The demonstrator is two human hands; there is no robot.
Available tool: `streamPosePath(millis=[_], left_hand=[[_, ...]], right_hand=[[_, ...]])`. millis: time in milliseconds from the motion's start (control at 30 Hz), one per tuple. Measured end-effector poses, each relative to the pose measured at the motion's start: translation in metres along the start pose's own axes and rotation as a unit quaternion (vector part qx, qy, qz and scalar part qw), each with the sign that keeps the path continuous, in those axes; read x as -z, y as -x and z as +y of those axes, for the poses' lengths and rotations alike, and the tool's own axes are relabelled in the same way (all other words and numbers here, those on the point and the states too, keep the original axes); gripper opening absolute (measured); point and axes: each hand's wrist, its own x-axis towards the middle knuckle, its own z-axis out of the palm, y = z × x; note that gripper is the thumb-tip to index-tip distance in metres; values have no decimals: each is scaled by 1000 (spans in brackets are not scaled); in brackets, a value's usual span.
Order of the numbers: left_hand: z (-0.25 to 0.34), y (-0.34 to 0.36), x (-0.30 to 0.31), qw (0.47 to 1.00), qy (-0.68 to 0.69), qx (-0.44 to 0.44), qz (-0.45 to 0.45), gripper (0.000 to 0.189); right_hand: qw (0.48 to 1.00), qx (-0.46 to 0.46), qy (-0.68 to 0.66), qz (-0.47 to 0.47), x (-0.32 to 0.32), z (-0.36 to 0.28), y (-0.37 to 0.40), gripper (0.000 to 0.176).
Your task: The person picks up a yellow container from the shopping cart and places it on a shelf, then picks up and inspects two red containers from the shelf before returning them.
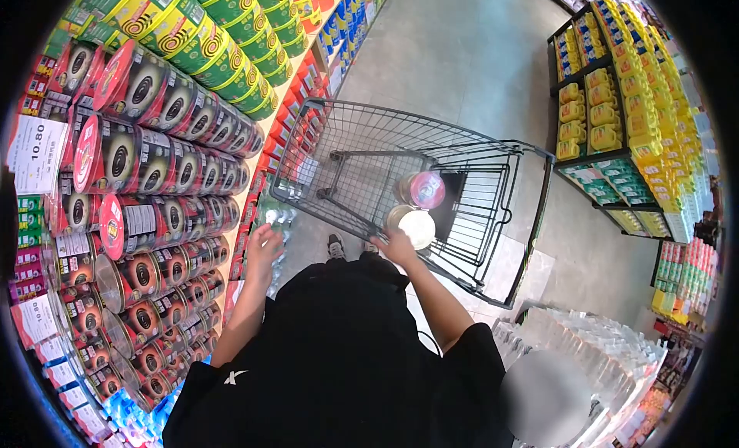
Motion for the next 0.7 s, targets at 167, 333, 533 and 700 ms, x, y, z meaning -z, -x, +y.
streamPosePath(millis=[167, 333, 533, 700], left_hand=[[-5, 4, -1, 1000, -17, 11, 7, 52], [-21, 6, -10, 998, 3, 68, -2, 54], [-26, 14, -20, 989, 47, 140, 3, 55], [-32, 19, -20, 981, 83, 174, 37, 59]], right_hand=[[973, -77, -23, 217, 4, 56, -55, 92], [933, -281, -111, 195, 23, 101, -116, 125], [898, -382, -127, 176, 37, 109, -167, 132], [877, -429, -156, 151, 40, 95, -189, 136]])
